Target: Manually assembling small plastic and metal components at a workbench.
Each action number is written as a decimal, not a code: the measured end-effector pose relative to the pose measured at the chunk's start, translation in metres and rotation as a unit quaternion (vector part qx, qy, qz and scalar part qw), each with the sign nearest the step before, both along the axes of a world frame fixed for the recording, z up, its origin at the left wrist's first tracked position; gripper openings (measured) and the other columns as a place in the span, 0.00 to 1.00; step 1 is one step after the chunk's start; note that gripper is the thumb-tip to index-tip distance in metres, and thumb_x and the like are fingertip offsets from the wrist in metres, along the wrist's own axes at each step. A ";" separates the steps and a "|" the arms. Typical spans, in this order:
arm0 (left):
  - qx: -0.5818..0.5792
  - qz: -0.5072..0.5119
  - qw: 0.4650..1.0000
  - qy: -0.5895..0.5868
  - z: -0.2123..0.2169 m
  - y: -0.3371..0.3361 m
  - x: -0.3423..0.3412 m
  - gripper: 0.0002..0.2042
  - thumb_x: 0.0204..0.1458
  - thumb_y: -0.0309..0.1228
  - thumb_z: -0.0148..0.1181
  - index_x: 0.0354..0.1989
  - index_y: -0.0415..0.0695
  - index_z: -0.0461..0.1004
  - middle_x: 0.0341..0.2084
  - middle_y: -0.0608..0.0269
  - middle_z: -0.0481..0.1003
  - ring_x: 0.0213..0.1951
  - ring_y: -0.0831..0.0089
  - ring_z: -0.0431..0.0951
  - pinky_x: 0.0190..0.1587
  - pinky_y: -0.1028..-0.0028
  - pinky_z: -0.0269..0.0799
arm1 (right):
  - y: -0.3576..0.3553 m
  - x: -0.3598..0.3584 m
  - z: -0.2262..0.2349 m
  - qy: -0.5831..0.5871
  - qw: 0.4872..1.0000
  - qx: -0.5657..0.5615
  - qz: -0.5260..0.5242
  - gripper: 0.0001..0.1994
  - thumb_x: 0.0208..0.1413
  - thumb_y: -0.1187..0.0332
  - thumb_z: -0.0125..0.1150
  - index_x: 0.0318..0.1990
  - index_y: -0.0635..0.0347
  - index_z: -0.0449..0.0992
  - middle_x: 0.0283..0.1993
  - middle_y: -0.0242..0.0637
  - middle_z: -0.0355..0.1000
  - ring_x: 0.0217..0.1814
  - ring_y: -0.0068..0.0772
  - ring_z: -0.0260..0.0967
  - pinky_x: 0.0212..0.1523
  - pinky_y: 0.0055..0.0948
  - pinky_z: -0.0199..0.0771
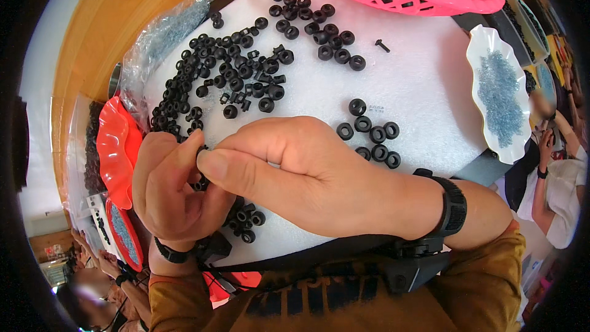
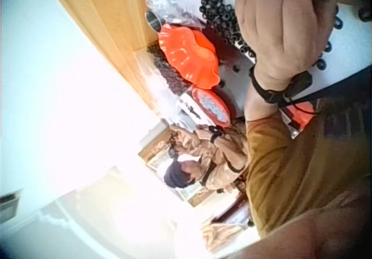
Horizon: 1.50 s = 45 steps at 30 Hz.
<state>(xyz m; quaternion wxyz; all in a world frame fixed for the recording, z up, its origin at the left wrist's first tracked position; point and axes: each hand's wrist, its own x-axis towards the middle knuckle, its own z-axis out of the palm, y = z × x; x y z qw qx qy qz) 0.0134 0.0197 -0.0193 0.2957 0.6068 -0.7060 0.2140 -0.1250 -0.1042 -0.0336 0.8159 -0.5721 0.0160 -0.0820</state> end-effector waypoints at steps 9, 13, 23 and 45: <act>0.092 0.004 0.992 0.091 0.011 0.003 0.000 0.15 0.34 0.24 0.65 0.34 0.36 0.72 0.17 0.63 0.65 0.15 0.76 0.61 0.16 0.79 0.53 | -0.009 -0.002 0.005 0.055 0.998 -0.022 0.000 0.13 0.61 0.66 0.46 0.39 0.69 0.72 0.35 0.36 0.69 0.35 0.22 0.64 0.36 0.21 0.64; 0.119 0.005 0.987 0.107 0.010 0.003 0.001 0.16 0.32 0.24 0.66 0.33 0.36 0.72 0.18 0.63 0.66 0.16 0.75 0.63 0.16 0.79 0.55 | -0.009 0.000 -0.004 0.013 0.996 -0.076 -0.045 0.10 0.58 0.69 0.51 0.39 0.68 0.73 0.33 0.35 0.69 0.33 0.21 0.64 0.33 0.20 0.63; 0.075 0.007 0.997 -0.006 0.000 -0.002 0.000 0.18 0.28 0.20 0.65 0.34 0.37 0.72 0.19 0.61 0.67 0.17 0.69 0.66 0.19 0.74 0.60 | -0.005 0.001 -0.005 0.002 0.982 -0.160 -0.096 0.09 0.48 0.77 0.61 0.38 0.66 0.74 0.34 0.35 0.70 0.32 0.21 0.65 0.31 0.19 0.64; 0.048 0.023 0.999 -0.003 -0.002 -0.003 0.000 0.17 0.28 0.21 0.64 0.32 0.37 0.72 0.17 0.62 0.66 0.16 0.69 0.63 0.19 0.74 0.58 | -0.005 0.003 -0.005 0.035 0.968 0.248 0.006 0.11 0.56 0.71 0.53 0.45 0.66 0.73 0.38 0.36 0.74 0.39 0.18 0.69 0.41 0.17 0.69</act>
